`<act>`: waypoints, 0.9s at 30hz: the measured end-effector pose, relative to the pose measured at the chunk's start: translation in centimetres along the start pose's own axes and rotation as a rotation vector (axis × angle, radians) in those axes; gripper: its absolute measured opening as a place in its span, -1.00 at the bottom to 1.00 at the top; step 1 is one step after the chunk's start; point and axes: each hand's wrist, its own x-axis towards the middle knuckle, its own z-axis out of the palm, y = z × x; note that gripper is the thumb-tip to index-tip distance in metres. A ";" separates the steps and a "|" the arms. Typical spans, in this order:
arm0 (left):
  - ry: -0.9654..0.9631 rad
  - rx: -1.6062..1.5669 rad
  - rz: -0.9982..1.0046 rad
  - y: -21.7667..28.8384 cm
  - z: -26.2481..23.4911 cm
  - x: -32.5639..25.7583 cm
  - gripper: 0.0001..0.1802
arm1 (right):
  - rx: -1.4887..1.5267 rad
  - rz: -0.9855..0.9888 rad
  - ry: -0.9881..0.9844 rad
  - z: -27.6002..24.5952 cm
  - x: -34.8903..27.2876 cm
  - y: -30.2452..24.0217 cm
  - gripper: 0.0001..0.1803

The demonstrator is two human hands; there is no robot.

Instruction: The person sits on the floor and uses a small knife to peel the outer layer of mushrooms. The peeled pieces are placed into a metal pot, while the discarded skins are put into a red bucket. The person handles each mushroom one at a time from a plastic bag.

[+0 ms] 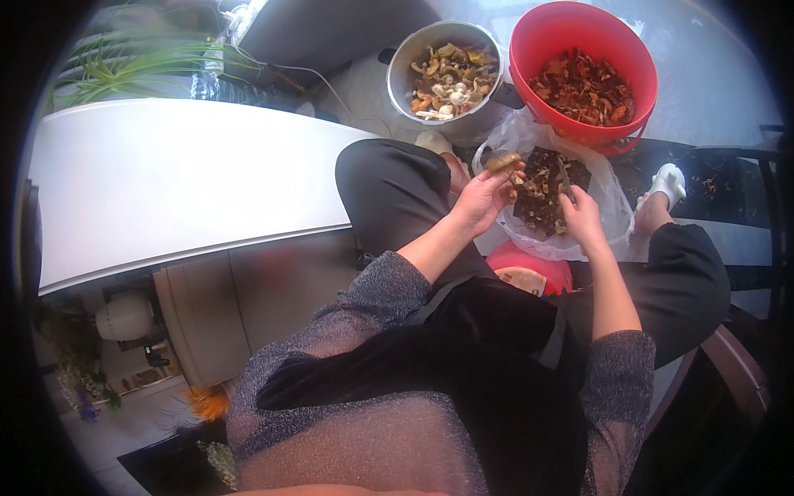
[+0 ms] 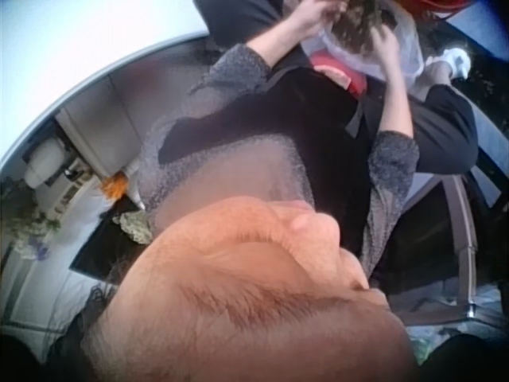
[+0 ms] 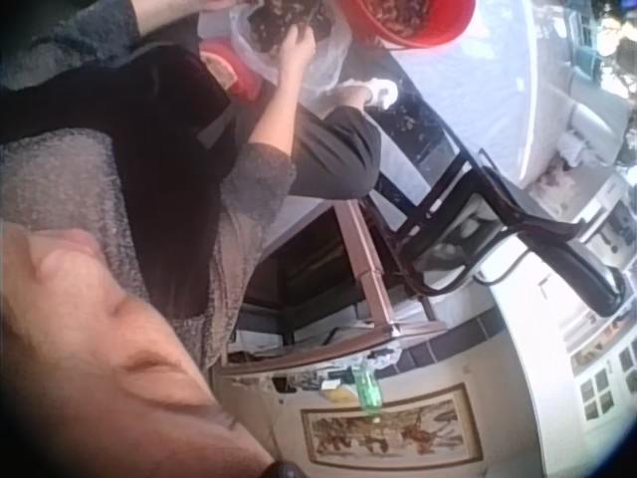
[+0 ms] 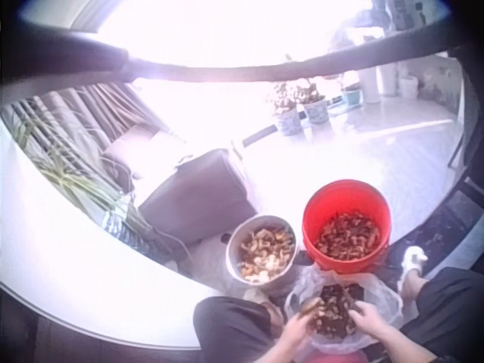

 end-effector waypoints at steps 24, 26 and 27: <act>-0.260 0.577 -0.153 0.0 2.9 -2.0 -0.64 | 0.853 0.144 -0.207 -3.9 -3.2 -8.2 -0.80; -0.262 0.753 -0.074 0.3 3.5 -2.7 -0.68 | 0.775 0.151 -0.175 -4.7 -3.0 -8.0 -0.80; -0.253 0.840 -0.066 0.5 3.9 -3.0 -0.69 | 0.701 0.154 -0.181 -5.1 -2.9 -8.0 -0.80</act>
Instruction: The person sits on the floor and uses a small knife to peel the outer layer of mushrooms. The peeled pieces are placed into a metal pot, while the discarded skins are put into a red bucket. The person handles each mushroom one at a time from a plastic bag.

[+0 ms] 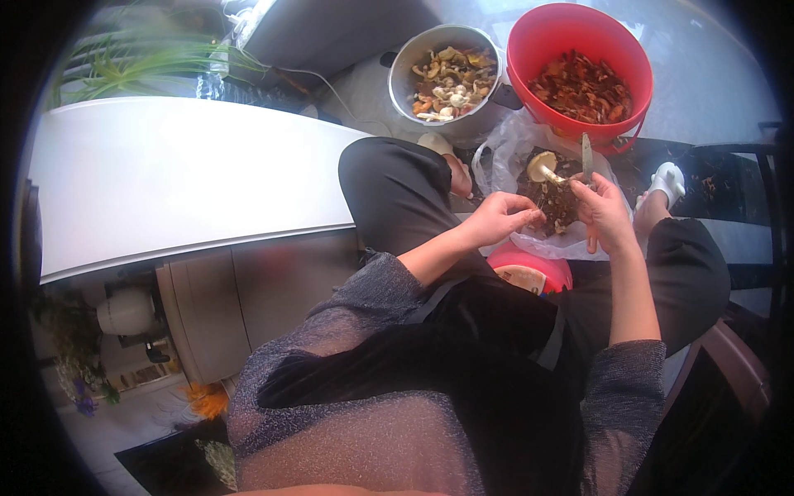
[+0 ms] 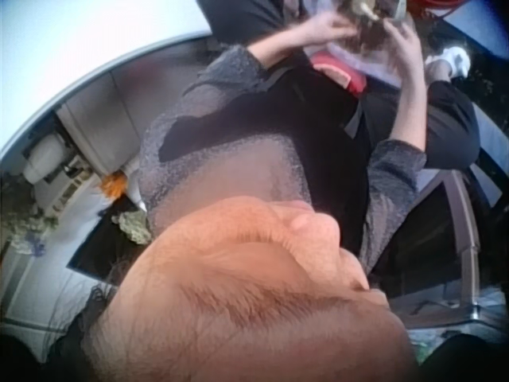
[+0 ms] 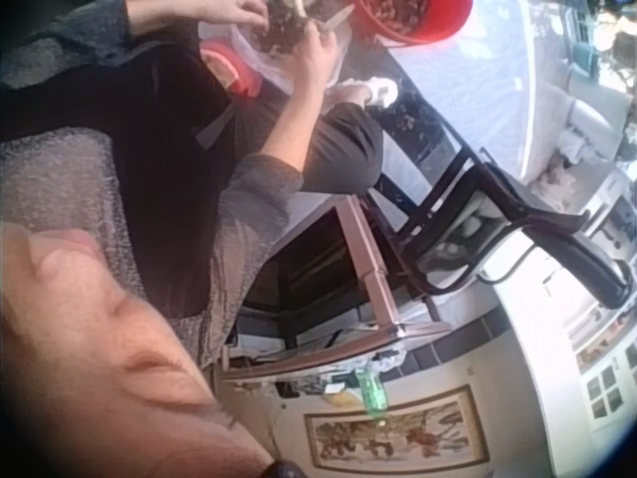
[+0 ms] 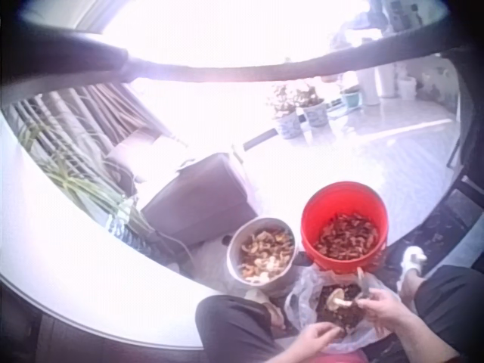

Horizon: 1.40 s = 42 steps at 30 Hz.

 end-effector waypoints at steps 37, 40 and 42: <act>0.091 -0.454 -0.250 -4.4 -0.6 4.3 -0.75 | -0.885 -0.302 0.039 2.1 -2.7 3.5 -0.78; 0.088 -0.423 -0.256 -4.4 -0.5 4.3 -0.76 | -0.996 -0.322 0.041 2.7 -2.8 3.3 -0.81; 0.091 -0.359 -0.243 -4.5 -0.4 4.3 -0.77 | -1.076 -0.337 0.039 3.0 -3.0 3.2 -0.83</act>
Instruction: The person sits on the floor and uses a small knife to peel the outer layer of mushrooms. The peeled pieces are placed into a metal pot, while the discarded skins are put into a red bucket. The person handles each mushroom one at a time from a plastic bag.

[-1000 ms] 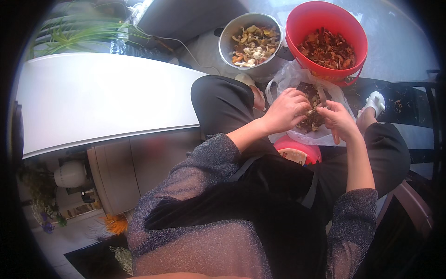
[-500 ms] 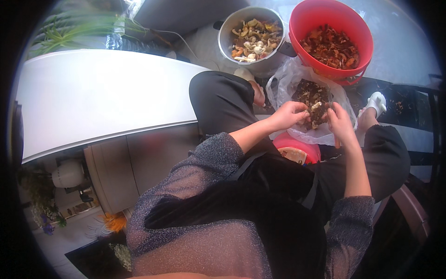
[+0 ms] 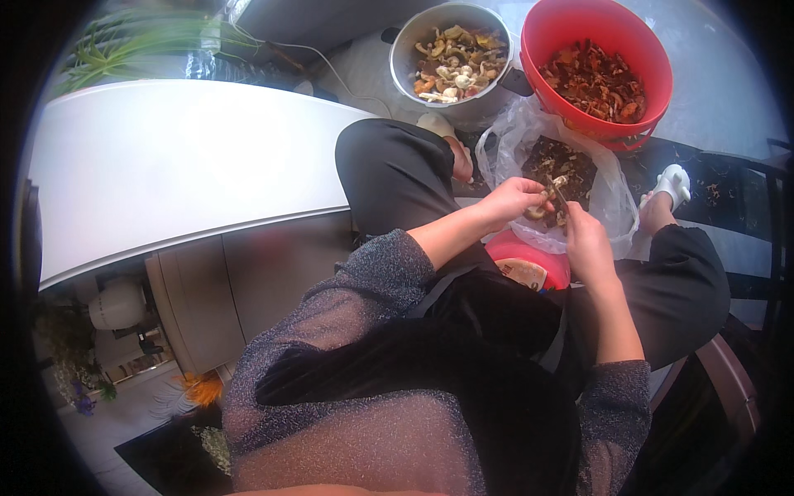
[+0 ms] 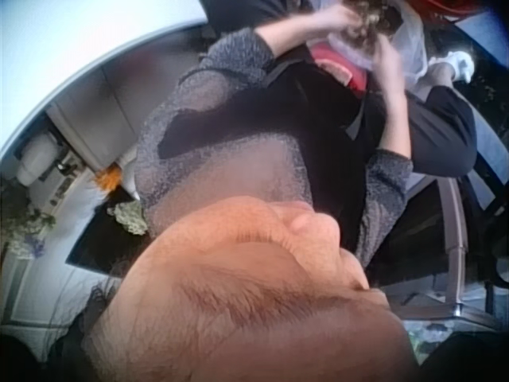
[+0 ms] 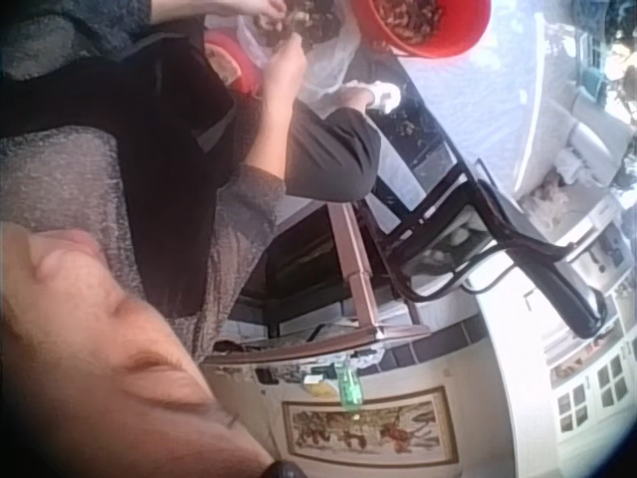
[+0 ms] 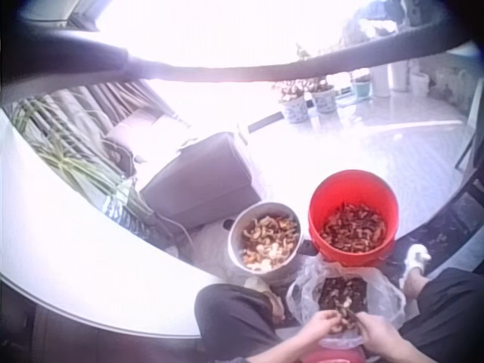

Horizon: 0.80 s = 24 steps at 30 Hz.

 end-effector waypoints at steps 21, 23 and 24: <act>0.280 0.835 0.384 0.7 0.9 -1.7 -0.73 | -0.078 0.076 -0.031 -0.1 0.1 1.1 -0.84; 0.331 0.942 0.515 0.7 1.1 -1.8 -0.75 | -0.088 0.074 -0.021 -0.2 0.2 1.5 -0.85; 0.357 1.007 0.580 0.6 1.1 -1.9 -0.77 | -0.105 0.071 -0.005 -0.3 0.2 1.5 -0.85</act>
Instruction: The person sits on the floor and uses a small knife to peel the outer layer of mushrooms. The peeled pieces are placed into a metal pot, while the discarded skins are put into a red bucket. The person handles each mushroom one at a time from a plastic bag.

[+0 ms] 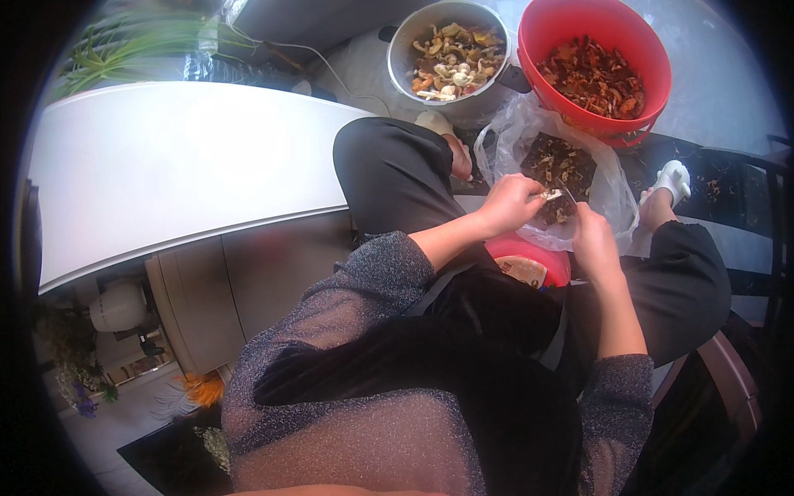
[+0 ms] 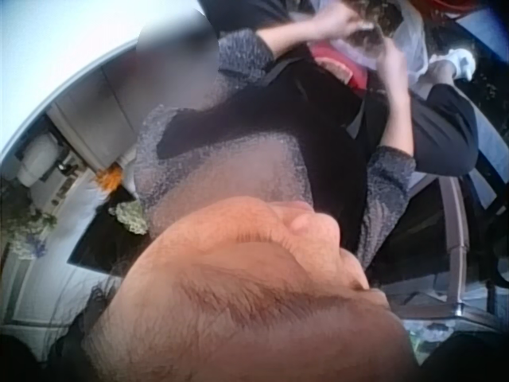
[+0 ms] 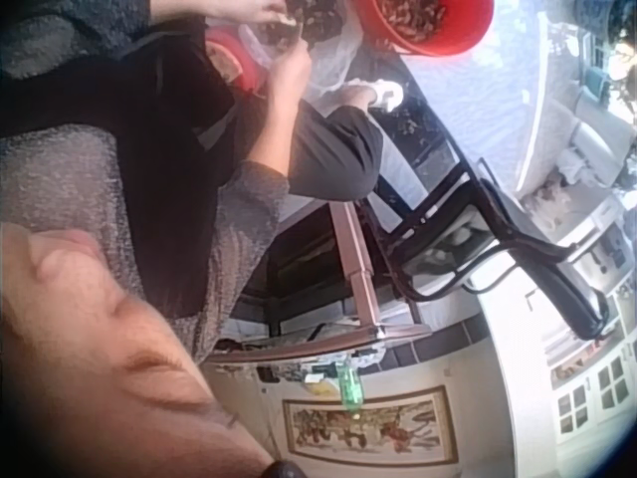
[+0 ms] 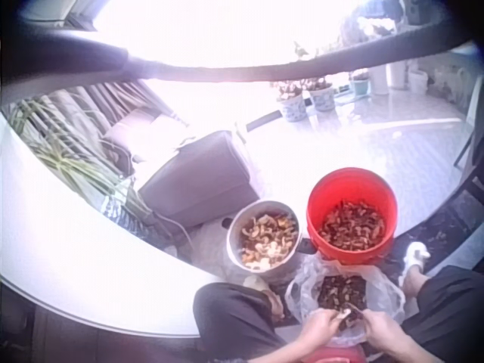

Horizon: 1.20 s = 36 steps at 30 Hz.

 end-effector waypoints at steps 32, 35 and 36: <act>0.155 0.164 0.248 -0.2 -0.6 0.3 -0.86 | -0.036 -0.030 0.040 0.2 -1.0 -0.6 -0.84; 0.151 0.149 0.230 -0.3 -0.5 0.3 -0.86 | -0.048 -0.038 0.032 0.6 -1.0 -0.5 -0.86; 0.148 0.145 0.222 -0.3 -0.5 0.3 -0.85 | -0.045 -0.027 0.054 0.7 -0.9 -0.3 -0.85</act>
